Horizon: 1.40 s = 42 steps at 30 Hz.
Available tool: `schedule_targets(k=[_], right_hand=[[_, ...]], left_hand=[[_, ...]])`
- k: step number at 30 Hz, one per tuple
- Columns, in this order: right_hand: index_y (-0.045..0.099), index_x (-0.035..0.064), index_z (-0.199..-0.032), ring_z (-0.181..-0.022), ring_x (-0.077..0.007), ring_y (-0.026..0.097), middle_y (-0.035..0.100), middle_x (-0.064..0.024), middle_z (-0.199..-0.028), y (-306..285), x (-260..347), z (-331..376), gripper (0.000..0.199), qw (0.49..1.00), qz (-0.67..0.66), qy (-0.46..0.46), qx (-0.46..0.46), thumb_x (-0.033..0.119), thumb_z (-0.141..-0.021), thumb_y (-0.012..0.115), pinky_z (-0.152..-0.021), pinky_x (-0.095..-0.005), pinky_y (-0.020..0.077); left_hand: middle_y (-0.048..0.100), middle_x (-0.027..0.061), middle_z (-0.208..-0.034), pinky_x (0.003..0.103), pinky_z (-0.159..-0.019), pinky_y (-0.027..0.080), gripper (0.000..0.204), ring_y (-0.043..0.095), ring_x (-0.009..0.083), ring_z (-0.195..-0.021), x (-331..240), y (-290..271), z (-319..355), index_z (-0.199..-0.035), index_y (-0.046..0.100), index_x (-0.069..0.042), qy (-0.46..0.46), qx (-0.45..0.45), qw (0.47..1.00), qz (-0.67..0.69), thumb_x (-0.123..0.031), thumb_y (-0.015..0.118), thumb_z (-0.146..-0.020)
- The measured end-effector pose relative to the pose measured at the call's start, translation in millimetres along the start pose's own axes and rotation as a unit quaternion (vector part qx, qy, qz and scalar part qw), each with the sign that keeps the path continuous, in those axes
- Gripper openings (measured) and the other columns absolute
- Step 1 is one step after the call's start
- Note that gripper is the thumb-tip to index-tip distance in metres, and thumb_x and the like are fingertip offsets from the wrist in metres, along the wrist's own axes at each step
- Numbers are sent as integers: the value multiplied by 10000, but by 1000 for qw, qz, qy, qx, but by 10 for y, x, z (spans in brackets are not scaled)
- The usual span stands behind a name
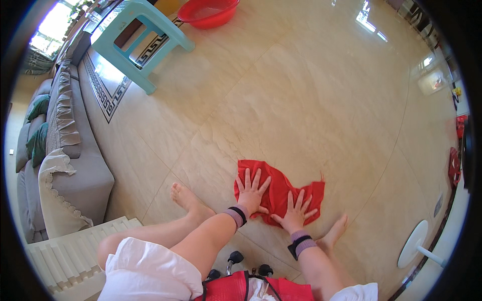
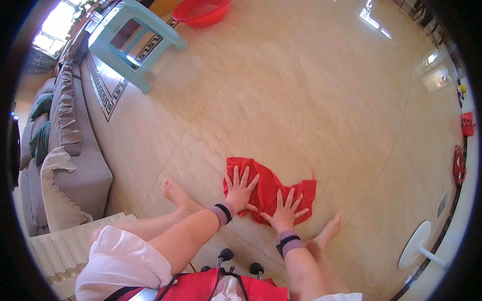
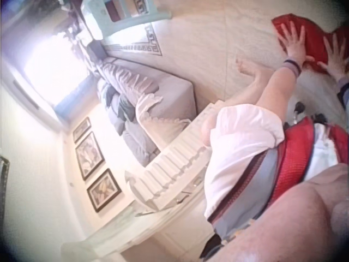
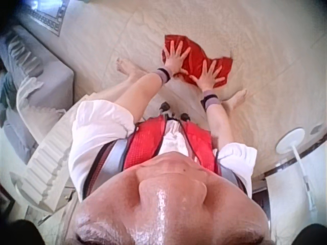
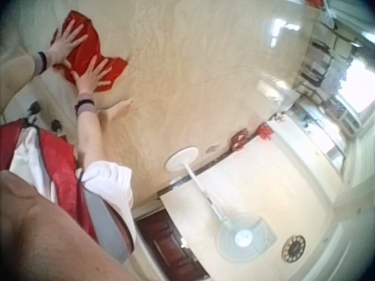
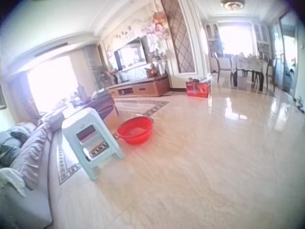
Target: Folding and smoothing a red cloth on the floor while kneeling.
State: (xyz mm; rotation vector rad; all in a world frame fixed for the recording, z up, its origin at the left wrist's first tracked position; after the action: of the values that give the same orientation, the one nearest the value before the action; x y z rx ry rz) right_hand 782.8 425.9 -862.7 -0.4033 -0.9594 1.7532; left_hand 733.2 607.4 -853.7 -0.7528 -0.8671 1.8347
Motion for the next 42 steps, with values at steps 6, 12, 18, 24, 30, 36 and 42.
schedule_targets(k=[6,12,18,24,30,36,42], right_hand=[[193,262,-1669,-1546,-564,-115,-104,-195,-1734,-192,-3,-207,1276,990,-48,128,-46,629,-652,872,-1046,-898,55],[158,251,-1671,-1528,-604,-61,-61,-213,-1723,-827,97,-1014,1296,976,-29,136,-168,605,-654,879,-999,-919,157],[108,279,-1679,-1542,-582,-53,-58,-212,-1731,-1752,615,-2104,1248,980,11,94,-175,711,-729,793,-1038,-900,114],[101,321,-1684,-1573,-510,-89,-48,-175,-1748,-2050,1528,-2611,1222,987,46,46,-144,872,-741,647,-1083,-876,78],[175,347,-1670,-1585,-477,-44,32,-122,-1755,-1529,2412,-2093,1177,964,118,-173,-162,807,-730,712,-1076,-890,80],[290,352,-1638,-1605,-405,7,106,-89,-1750,-785,2031,-1186,1181,954,95,-265,-103,697,-646,830,-1097,-876,45],[274,358,-1639,-1600,-420,-5,44,-85,-1754,-151,1262,-266,1230,966,88,-239,-42,656,-610,880,-1099,-873,37]], left_hand=[[123,127,-1745,791,-1177,93,1428,33,489,-1583,-249,-480,-554,-1649,260,-346,230,-65,968,-78,-692,910,-427],[156,60,-1747,727,-1221,89,1370,51,438,-1597,-382,-1287,-1578,-1648,263,-363,296,-112,939,-134,-757,868,-483],[163,80,-1747,747,-1197,138,1331,74,444,-1592,426,-1985,-2422,-1660,217,-348,184,-161,966,-86,-770,843,-564],[48,100,-1762,767,-1182,83,1307,-19,457,-1596,1934,-2011,-2296,-1673,131,-357,-26,-173,984,-19,-776,815,-641],[-21,135,-1756,785,-1165,105,1363,-43,504,-1578,2587,-1332,-1330,-1683,34,-305,-200,-134,970,26,-789,794,-659],[-80,201,-1737,803,-1151,92,1475,-88,537,-1562,1957,-514,-243,-1685,25,-237,-269,-78,956,83,-734,870,-584],[-93,233,-1725,837,-1126,74,1518,-136,574,-1538,1098,216,599,-1684,11,-209,-260,-32,959,104,-732,882,-557]])
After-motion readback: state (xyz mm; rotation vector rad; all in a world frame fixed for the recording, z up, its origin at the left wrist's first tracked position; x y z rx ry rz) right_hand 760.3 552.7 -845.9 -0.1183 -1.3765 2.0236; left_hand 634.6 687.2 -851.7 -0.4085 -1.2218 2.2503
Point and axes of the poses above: each hand's wrist, its own z-axis away from the middle knuckle, its own y-axis out of the palm, x = y × z, the point moved 8 cm from there along -z, towards the middle knuckle
